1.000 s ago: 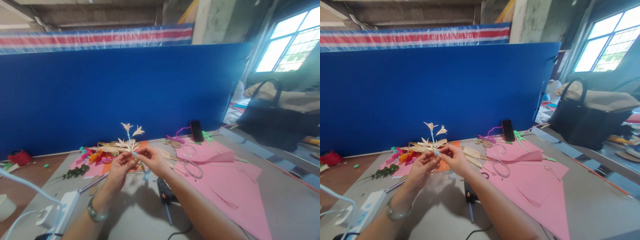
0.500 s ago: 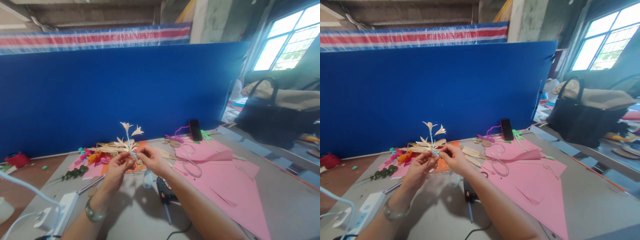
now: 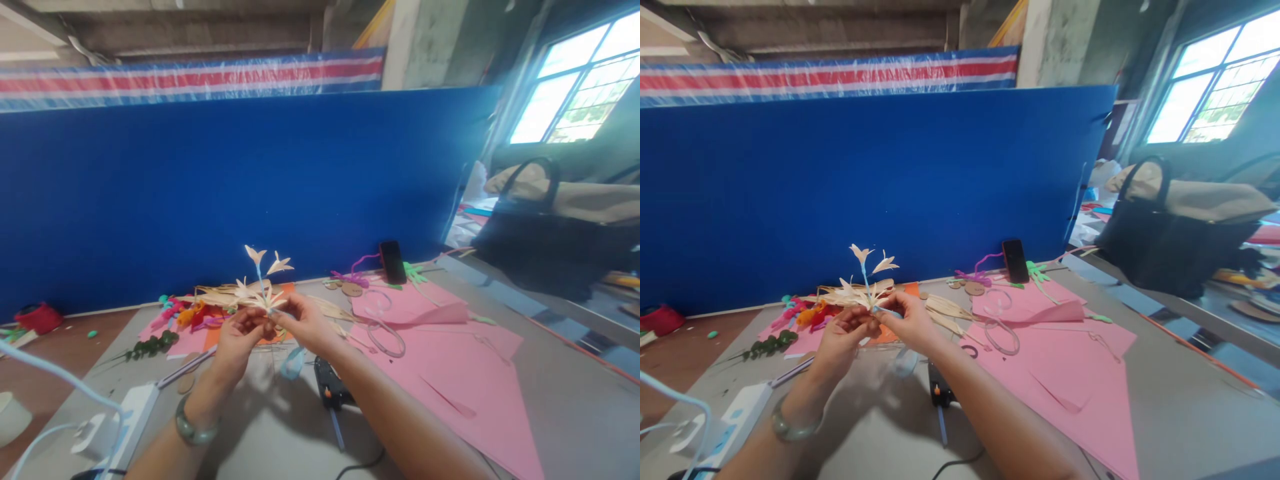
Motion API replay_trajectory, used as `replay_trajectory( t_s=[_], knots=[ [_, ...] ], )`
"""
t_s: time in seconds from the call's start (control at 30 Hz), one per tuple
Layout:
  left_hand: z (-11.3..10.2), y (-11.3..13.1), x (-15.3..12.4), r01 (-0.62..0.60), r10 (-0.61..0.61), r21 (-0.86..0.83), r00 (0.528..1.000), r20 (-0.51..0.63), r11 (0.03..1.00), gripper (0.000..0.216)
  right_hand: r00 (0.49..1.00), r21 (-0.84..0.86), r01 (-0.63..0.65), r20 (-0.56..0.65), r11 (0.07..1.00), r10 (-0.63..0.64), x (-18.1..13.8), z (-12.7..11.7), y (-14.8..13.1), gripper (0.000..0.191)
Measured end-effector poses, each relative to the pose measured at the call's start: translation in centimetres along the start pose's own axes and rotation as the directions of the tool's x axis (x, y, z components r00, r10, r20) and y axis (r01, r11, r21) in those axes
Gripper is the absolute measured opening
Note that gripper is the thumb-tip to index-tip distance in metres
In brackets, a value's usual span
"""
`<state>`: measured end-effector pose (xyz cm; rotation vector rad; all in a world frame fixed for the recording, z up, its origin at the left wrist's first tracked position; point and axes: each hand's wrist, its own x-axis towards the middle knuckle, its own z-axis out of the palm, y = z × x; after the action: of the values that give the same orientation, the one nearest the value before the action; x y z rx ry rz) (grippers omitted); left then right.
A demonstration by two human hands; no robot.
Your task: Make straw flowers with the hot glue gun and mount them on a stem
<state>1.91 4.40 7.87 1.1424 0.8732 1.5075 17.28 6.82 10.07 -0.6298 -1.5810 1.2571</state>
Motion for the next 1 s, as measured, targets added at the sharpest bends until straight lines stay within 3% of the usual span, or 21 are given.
replay_trajectory(
  t_s=[0.33,1.0],
  knots=[
    [0.12,-0.47,0.29,-0.016,0.017,0.013,0.999,-0.034,1.0,0.03,0.998,-0.105,0.011,-0.059,0.994,-0.017,-0.03,0.11,0.21,0.017],
    [0.41,-0.74,0.17,-0.04,0.045,0.058,0.996,-0.081,0.998,0.03,0.999,-0.068,-0.006,-0.034,0.998,0.004,0.0,0.04,0.45,0.02]
  ],
)
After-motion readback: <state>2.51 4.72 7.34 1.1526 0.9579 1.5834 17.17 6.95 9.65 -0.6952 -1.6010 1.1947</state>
